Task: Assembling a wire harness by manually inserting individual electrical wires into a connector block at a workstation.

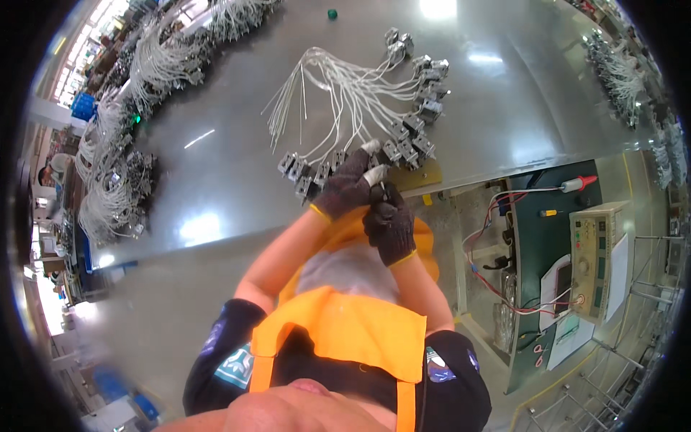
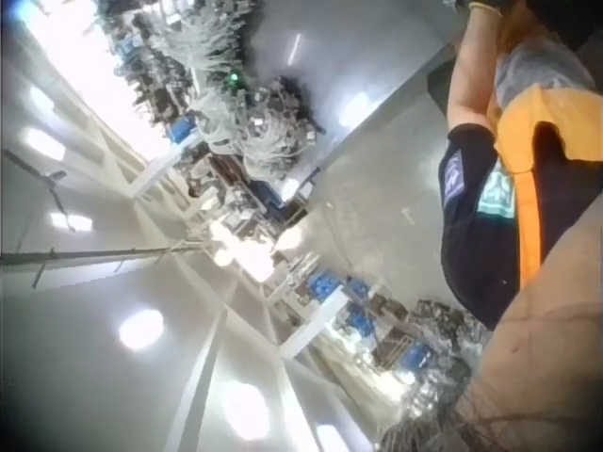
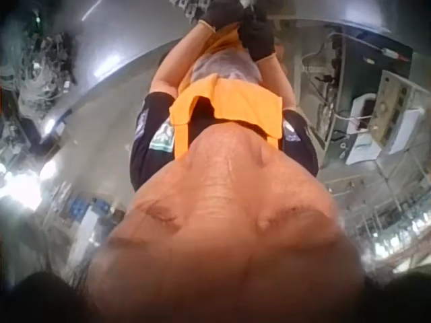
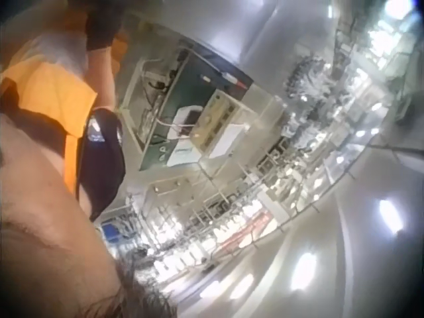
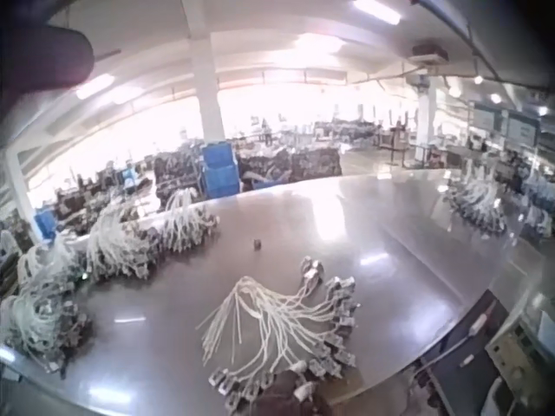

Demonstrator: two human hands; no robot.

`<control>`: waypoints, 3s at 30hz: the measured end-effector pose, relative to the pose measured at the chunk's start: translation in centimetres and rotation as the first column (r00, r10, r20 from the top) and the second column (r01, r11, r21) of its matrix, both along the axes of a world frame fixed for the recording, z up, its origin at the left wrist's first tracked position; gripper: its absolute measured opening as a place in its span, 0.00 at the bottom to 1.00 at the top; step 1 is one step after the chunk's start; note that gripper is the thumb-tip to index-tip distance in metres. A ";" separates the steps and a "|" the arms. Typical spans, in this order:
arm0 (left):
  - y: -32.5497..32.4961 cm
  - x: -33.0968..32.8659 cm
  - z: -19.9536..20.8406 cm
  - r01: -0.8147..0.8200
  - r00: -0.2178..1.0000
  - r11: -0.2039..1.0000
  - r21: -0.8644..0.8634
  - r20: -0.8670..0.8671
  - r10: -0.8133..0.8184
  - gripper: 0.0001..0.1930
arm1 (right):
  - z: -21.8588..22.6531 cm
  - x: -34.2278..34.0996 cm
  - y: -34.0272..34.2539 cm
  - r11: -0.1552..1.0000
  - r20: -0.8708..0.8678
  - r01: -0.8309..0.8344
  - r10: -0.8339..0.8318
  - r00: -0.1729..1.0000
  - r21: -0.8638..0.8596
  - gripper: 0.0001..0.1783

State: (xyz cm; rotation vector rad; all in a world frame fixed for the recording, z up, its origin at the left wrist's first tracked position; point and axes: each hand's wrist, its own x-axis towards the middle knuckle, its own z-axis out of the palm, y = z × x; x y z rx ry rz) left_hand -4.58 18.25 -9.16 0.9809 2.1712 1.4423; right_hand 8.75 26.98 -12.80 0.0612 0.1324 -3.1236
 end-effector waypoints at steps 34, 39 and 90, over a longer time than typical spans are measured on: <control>-1.3 -0.5 -0.9 -0.011 0.944 0.973 0.230 0.323 -0.065 0.30 | 4.7 -4.4 7.6 0.269 -0.121 0.358 -0.626 0.771 0.894 0.11; -0.5 0.6 0.7 -0.028 0.991 0.994 -0.104 -0.135 0.014 0.30 | 4.3 0.4 5.3 0.456 0.132 0.113 -0.471 0.872 0.883 0.13; -0.7 0.2 1.3 0.203 0.941 0.964 0.173 0.239 -0.241 0.29 | 2.3 3.2 0.0 0.398 0.127 0.132 -0.562 0.818 0.908 0.18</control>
